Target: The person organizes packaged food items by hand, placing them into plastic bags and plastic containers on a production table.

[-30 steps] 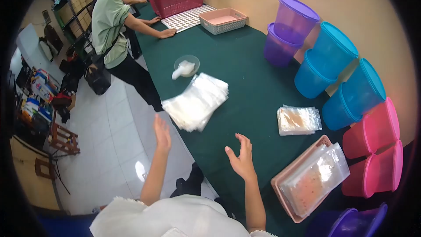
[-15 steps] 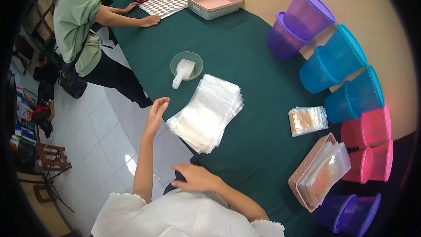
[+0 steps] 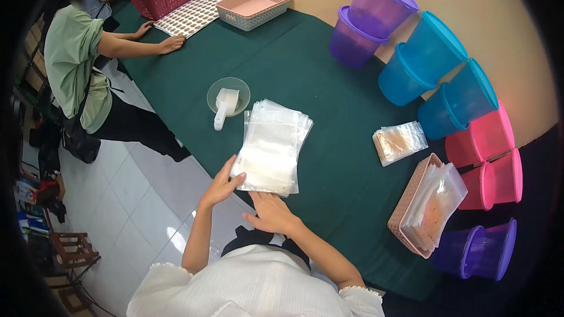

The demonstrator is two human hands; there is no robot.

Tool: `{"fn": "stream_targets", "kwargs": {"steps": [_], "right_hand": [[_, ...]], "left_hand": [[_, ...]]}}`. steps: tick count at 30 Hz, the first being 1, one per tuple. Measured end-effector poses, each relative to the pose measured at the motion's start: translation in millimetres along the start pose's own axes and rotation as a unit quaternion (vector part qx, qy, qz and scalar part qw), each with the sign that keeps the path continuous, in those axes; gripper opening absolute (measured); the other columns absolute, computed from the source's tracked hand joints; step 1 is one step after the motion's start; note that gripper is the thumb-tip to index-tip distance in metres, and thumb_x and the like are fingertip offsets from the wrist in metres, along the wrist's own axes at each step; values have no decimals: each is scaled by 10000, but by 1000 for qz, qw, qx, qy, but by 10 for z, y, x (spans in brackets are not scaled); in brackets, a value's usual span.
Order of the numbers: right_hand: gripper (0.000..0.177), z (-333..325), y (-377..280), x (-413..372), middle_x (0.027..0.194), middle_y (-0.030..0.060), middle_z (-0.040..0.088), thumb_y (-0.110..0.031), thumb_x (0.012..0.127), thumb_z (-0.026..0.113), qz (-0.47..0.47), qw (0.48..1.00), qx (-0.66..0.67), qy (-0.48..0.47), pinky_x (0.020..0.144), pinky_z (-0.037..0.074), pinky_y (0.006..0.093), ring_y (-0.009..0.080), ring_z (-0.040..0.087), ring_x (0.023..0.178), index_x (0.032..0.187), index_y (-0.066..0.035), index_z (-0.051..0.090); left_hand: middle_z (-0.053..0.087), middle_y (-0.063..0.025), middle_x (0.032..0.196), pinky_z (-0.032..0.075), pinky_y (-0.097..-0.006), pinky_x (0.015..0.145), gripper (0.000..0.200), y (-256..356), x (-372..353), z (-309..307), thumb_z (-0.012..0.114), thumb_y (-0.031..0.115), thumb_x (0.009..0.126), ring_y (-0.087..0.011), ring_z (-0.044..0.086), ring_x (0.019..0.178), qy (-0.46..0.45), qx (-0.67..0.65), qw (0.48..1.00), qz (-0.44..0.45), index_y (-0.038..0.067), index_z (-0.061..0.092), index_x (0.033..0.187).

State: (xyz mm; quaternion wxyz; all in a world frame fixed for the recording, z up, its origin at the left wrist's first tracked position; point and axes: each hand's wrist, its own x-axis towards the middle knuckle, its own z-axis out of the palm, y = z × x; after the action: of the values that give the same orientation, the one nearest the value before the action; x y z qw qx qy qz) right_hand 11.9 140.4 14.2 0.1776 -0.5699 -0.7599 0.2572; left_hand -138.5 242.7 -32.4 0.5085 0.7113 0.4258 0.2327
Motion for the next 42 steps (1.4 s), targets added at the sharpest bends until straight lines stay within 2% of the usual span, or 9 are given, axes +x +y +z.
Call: {"fn": "stream_targets", "kwargs": {"steps": [2, 4, 7, 9, 15, 20, 22, 26, 42], "right_hand": [[516, -86, 48, -76, 1060, 254, 517, -324, 765, 571, 2, 1000, -13, -6, 825, 424, 411, 377, 516, 966, 1083, 73, 478], [425, -356, 81, -134, 947, 194, 595, -331, 769, 588, 19, 961, 175, -213, 780, 456, 374, 306, 584, 875, 986, 34, 563], [218, -480, 285, -247, 826, 77, 610, -193, 828, 559, 128, 906, 374, 149, 649, 460, 261, 126, 571, 717, 913, 5, 592], [259, -342, 670, -221, 980, 75, 578, -205, 867, 480, 187, 822, 410, 350, 850, 387, 285, 155, 519, 941, 1006, 5, 539], [567, 224, 1089, 50, 1424, 136, 113, -315, 922, 297, 147, 682, 629, 343, 1062, 87, 329, 241, 95, 1319, 1348, 19, 127], [584, 163, 798, 94, 1425, 132, 105, -270, 907, 347, 170, 754, 541, 332, 1056, 73, 305, 215, 88, 1316, 1352, 20, 105], [597, 156, 758, 81, 1425, 130, 101, -248, 899, 372, 183, 790, 494, 314, 1054, 66, 293, 201, 85, 1315, 1355, 20, 94], [520, 38, 1264, -67, 1375, 125, 265, -302, 913, 358, 179, 743, 598, 241, 1042, 173, 316, 216, 200, 1290, 1319, 7, 260], [637, -277, 1726, 964, 1433, 142, 54, -375, 919, 291, 127, 753, 556, 327, 1062, 72, 305, 219, 72, 1322, 1353, 24, 51]], "left_hand": [[366, -228, 1261, 283, -344, 979, 620, 36, 55, -34, 493, 326, 862, -311, 364, 1184, -16, 31, 999, -13, -85, 273, 1271], [357, -204, 1286, 281, -332, 986, 582, -100, 169, -93, 467, 316, 883, -274, 355, 1200, -32, -128, 991, -34, -66, 278, 1279], [288, -130, 1359, 166, -313, 1043, 552, -230, 360, -147, 327, 374, 922, -220, 253, 1268, 4, -320, 947, -15, -6, 256, 1316], [258, -120, 1379, 129, -314, 1056, 562, -336, 452, -99, 287, 394, 926, -217, 208, 1291, 9, -355, 935, 2, 2, 238, 1326], [92, -97, 1437, 66, -319, 1066, 598, -210, 509, 233, 175, 410, 924, -211, 87, 1323, -44, -363, 929, 56, 15, 94, 1365], [54, -76, 1444, 55, -304, 1064, 582, -187, 440, 400, 205, 378, 927, -202, 66, 1325, 10, -406, 913, 40, 19, 79, 1367], [98, -85, 1438, 70, -285, 1057, 536, -173, 409, 361, 288, 281, 932, -197, 82, 1322, -13, -206, 977, 56, 18, 116, 1366], [115, -86, 1435, 68, -289, 1056, 533, -220, 517, 263, 308, 281, 930, -198, 83, 1322, -39, -194, 978, 61, 24, 139, 1364], [118, -109, 1429, 76, -314, 1065, 608, -265, 1574, 202, 273, 397, 924, -214, 91, 1321, 7, -327, 942, 74, -8, 131, 1354]]}}
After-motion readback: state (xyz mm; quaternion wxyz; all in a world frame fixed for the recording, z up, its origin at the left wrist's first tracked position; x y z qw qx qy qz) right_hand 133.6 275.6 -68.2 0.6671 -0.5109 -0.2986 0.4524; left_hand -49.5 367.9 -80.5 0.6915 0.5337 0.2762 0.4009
